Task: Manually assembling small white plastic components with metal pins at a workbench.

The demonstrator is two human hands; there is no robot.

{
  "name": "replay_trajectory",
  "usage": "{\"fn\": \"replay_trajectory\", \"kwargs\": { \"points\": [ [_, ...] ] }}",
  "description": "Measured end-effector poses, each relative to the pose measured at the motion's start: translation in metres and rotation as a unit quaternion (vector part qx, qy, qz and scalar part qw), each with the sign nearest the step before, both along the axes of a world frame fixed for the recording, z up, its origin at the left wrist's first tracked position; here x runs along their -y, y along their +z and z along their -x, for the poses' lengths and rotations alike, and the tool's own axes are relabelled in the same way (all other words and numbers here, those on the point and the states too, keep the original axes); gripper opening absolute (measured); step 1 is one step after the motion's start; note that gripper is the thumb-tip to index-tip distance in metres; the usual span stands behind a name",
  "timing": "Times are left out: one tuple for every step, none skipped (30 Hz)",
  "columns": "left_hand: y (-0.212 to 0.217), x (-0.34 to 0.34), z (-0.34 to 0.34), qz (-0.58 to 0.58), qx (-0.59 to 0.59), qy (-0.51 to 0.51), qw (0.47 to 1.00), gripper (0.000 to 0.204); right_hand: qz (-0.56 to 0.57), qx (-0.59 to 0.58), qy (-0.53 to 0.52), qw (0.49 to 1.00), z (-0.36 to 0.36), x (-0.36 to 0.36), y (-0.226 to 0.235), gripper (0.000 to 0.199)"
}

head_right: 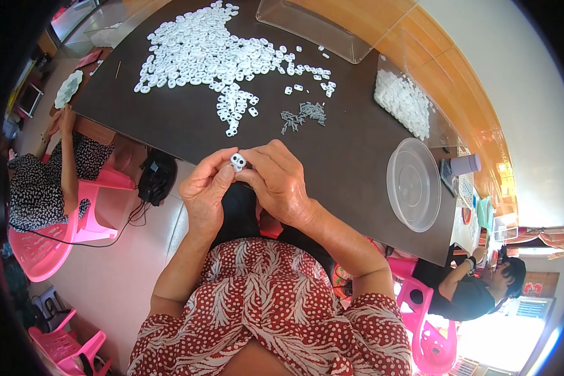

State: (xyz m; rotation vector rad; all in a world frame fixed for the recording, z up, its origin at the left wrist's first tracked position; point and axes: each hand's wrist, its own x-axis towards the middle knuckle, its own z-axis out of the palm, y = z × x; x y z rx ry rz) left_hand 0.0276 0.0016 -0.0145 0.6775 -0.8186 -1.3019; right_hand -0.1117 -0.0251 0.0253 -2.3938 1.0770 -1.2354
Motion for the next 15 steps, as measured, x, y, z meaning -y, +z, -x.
{"fn": "replay_trajectory", "kwargs": {
  "points": [
    [0.0,0.0,-0.001,0.0,0.0,0.0,1.0,0.025,0.0,0.0,0.0,1.0,-0.001,0.0,0.0,0.027],
    [-0.001,0.0,-0.001,0.007,0.037,0.013,0.999,0.025,-0.002,0.01,0.001,1.0,-0.002,-0.001,0.0,0.027],
    [-0.002,0.001,-0.002,0.014,0.073,0.025,0.997,0.025,-0.004,0.019,0.0,1.0,-0.003,-0.001,-0.001,0.027],
    [-0.002,0.002,-0.003,0.015,0.073,0.025,0.997,0.025,-0.004,0.019,0.0,1.0,-0.003,-0.001,-0.002,0.027],
    [-0.001,0.003,-0.004,0.028,0.097,0.028,0.994,0.026,-0.019,0.021,0.001,1.0,-0.003,-0.002,-0.002,0.028],
    [0.0,0.004,-0.006,0.041,0.121,0.031,0.991,0.026,-0.035,0.023,0.001,0.999,-0.003,-0.003,-0.003,0.029],
    [0.001,0.004,-0.008,0.04,0.121,0.031,0.991,0.026,-0.035,0.023,0.0,0.999,-0.003,-0.004,-0.003,0.029],
    [0.002,0.005,-0.01,0.049,0.154,0.03,0.986,0.026,-0.051,0.028,0.002,0.998,-0.004,-0.005,-0.002,0.029],
    [0.002,0.005,-0.012,0.057,0.187,0.03,0.98,0.027,-0.067,0.032,0.005,0.997,-0.004,-0.005,-0.002,0.03],
    [0.003,0.005,-0.012,0.056,0.188,0.03,0.98,0.027,-0.068,0.032,0.006,0.997,-0.004,-0.005,-0.002,0.03],
    [0.003,0.006,-0.013,0.059,0.185,0.029,0.981,0.027,-0.069,0.026,0.008,0.997,-0.004,-0.005,-0.002,0.031],
    [0.003,0.006,-0.013,0.062,0.182,0.027,0.981,0.027,-0.07,0.021,0.011,0.997,-0.004,-0.005,-0.002,0.032],
    [0.002,0.005,-0.013,0.061,0.183,0.027,0.981,0.027,-0.071,0.022,0.011,0.997,-0.005,-0.006,-0.003,0.032],
    [0.0,0.005,-0.012,0.063,0.184,0.038,0.98,0.027,-0.069,0.032,0.01,0.997,-0.006,-0.006,-0.004,0.032],
    [-0.001,0.005,-0.012,0.064,0.184,0.049,0.98,0.026,-0.067,0.042,0.007,0.997,-0.008,-0.006,-0.005,0.032]
  ]
}}
